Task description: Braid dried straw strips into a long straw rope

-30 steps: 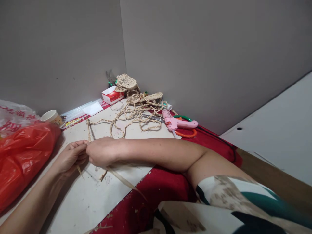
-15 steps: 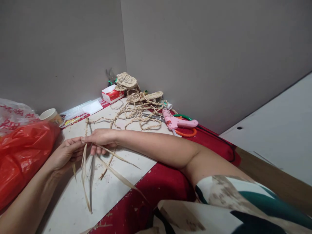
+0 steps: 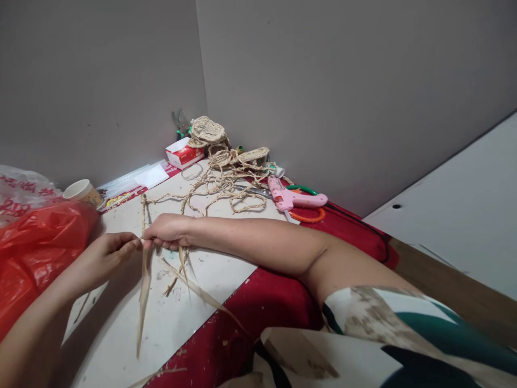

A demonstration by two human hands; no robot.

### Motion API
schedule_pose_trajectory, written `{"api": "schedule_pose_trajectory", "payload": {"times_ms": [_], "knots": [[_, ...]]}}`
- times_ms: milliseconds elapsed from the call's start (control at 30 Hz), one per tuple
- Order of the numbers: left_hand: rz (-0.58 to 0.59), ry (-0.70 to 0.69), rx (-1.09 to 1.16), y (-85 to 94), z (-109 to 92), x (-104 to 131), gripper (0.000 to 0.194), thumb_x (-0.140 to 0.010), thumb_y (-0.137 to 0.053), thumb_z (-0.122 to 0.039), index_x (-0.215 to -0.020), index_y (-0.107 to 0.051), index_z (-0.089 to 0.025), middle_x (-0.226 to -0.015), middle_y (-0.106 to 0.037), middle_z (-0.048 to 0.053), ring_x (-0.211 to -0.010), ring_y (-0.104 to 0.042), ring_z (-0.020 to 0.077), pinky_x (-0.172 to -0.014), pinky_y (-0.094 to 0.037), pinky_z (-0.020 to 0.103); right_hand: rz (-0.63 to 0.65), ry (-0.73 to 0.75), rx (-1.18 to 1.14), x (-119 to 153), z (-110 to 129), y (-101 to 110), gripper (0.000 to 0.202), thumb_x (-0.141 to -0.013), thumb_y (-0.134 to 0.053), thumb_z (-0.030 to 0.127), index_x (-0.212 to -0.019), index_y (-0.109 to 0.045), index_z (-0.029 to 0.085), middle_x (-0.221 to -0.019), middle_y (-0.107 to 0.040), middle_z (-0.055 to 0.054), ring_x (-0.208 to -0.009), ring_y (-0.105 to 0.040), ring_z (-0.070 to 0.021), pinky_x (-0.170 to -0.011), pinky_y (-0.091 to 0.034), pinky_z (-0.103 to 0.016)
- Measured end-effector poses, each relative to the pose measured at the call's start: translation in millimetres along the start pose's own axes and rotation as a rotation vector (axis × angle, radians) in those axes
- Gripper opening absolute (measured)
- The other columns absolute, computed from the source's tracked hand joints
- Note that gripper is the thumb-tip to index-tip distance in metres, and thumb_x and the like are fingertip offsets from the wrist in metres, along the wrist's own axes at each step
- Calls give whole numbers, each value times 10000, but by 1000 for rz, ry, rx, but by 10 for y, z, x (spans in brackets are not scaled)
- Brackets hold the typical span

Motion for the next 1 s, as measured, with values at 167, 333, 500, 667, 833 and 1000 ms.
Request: {"api": "schedule_pose_trajectory", "payload": {"times_ms": [167, 333, 500, 667, 833, 1000], "knots": [[-132, -12, -228, -129, -128, 130, 152, -688, -584, -291, -566, -596, -201, -505, -505, 26, -461, -360, 149, -515, -188, 262, -52, 24, -169, 34, -16, -73, 219, -814, -486, 194, -610, -429, 141, -385, -296, 100, -291, -193, -16, -287, -123, -144], [-215, -23, -199, -242, -178, 208, 95, -625, -644, -251, -559, -593, -206, -453, -433, 6, -419, -287, 132, -508, -138, 272, -29, 1, -210, 21, -45, -79, 253, -770, -504, 137, -569, -351, 154, -387, -297, 98, -296, -195, -11, -285, -119, -134], [80, 55, 1, 0, -55, 150, 279, -716, -594, -393, -535, -596, -181, -493, -568, 42, -444, -465, 162, -473, -300, 256, 140, -33, -262, 2, -16, -47, 120, -808, -456, 118, -707, -517, 97, -409, -235, 119, -307, -140, -5, -284, -123, -107], [-87, 164, 451, 41, 168, -61, 277, -710, -600, -417, -738, -630, -143, -693, -643, 64, -625, -570, 177, -583, -445, 268, 204, -38, -285, 28, 30, -12, 125, -819, -448, 115, -722, -521, 88, -431, -232, 117, -317, -127, -3, -291, -127, -102], [133, 268, 737, -241, 190, -119, 261, -763, -523, -338, -584, -489, -151, -502, -291, -68, -396, -199, 37, -356, -161, 152, 237, 20, -55, 9, 24, 70, 130, -803, -461, 154, -705, -533, 108, -405, -229, 113, -319, -148, -20, -303, -121, -126], [176, 303, 644, -223, 225, -112, 238, -793, -463, -299, -618, -515, -146, -523, -189, -84, -419, -121, 39, -365, -77, 152, 154, 188, 393, 12, 41, 173, 155, -786, -503, 216, -714, -597, 116, -414, -343, 82, -340, -219, -33, -332, -146, -171]]}}
Point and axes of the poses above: each hand's wrist, its own x-axis away from the middle knuckle, its own y-axis out of the back of the hand, z = x × y, the point moved 3 cm from there along -x, towards the middle knuckle
